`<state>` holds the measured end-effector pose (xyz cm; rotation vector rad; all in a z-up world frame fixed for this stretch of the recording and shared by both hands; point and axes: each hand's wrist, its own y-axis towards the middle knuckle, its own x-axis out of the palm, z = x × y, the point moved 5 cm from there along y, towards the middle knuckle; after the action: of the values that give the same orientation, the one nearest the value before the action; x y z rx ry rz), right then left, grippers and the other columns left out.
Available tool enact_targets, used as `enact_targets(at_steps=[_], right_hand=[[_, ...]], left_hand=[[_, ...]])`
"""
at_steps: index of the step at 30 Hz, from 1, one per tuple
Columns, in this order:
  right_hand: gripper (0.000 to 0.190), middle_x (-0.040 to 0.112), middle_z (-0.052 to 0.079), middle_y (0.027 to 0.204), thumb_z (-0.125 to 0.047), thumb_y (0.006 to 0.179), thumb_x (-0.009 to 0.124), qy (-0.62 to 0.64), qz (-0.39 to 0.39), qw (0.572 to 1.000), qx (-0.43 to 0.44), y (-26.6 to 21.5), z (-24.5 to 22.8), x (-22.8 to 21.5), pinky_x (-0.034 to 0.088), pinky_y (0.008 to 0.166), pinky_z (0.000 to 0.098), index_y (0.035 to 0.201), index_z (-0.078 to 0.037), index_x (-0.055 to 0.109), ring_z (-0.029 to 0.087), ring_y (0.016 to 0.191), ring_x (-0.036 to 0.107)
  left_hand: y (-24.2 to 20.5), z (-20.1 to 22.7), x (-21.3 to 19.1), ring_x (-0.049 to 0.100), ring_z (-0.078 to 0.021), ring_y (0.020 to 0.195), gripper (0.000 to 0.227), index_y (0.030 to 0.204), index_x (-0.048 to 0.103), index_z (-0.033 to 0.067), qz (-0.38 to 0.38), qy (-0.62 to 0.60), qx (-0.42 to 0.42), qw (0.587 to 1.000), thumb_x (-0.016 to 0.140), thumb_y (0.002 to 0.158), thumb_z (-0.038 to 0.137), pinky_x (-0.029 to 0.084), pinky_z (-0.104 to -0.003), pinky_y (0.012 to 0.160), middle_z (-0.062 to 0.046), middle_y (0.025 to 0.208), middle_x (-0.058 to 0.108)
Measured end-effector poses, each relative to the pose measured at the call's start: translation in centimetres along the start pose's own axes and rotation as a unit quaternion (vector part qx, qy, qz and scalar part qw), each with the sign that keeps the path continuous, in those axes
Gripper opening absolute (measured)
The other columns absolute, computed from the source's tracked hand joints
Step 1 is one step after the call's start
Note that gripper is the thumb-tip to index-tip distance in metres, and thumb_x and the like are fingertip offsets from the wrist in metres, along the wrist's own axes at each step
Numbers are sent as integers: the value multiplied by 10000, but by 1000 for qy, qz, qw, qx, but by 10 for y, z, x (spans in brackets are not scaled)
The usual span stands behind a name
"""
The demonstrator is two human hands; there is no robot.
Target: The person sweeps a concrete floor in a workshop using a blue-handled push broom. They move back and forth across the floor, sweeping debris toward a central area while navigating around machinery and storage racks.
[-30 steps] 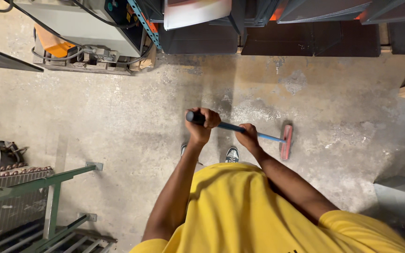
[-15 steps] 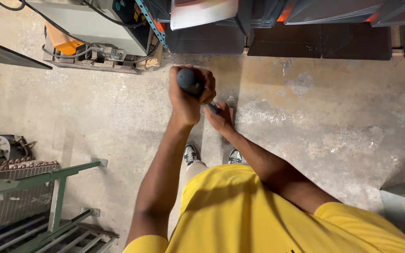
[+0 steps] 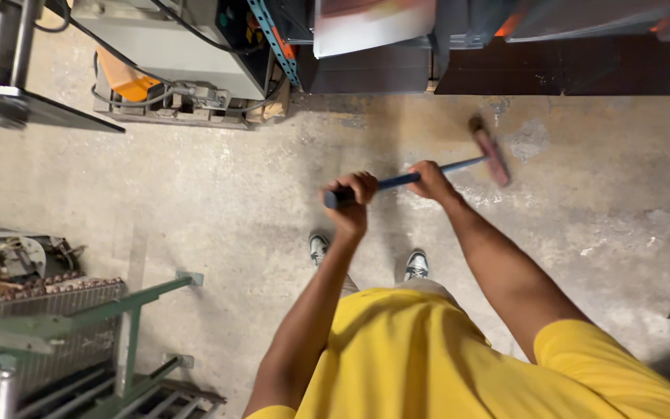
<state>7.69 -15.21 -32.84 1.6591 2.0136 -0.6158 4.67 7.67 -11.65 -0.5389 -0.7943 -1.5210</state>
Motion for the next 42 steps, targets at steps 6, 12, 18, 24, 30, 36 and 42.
enact_targets(at_steps=[6,12,18,24,30,36,42], right_hand=[[140,645,164,616,-39,692,698,57,-61,996,35,42,-1,48,515,691,420,657,-14,565,290,727,646],[170,515,130,556,-93,711,719,114,7,992,45,104,-84,116,464,613,383,619,-38,587,184,645,533],[252,487,-32,507,-210,765,672,165,7,984,72,129,-203,140,411,530,307,545,-165,556,108,562,488],[356,407,-29,526,-225,773,715,136,2,987,84,112,-297,133,334,523,344,565,-156,435,169,558,435],[315,468,80,487,-200,806,636,95,31,987,127,71,-273,146,367,518,350,529,-90,534,198,537,481],[227,673,222,694,-215,767,638,47,97,972,209,-17,-179,143,539,650,433,643,-26,662,387,731,714],[248,745,178,743,-184,834,610,-43,124,947,293,-71,-102,148,581,722,525,676,-32,725,408,849,762]], left_hand=[[-9,-4,-61,372,-246,437,569,552,488,66,-13,-21,40,999,253,957,390,340,-370,533,-90,443,416],[65,113,-69,257,-195,490,576,521,438,93,8,-24,-20,999,269,931,459,256,-333,526,-36,492,285],[115,196,-43,261,-177,421,550,564,427,91,-13,51,-17,998,261,939,458,238,-318,425,-40,468,262],[115,232,-48,314,-191,371,634,585,464,83,3,87,-1,996,228,946,548,251,-316,385,-35,435,275],[77,250,-51,258,-218,342,585,589,488,62,12,18,-33,999,311,920,511,215,-339,366,-45,382,237],[42,178,-61,235,-218,319,531,500,452,121,-10,-21,-159,987,369,894,468,209,-333,372,-29,362,222],[22,61,-109,249,-218,323,540,442,404,111,-5,-83,-240,967,393,827,489,189,-330,398,-33,356,211]])
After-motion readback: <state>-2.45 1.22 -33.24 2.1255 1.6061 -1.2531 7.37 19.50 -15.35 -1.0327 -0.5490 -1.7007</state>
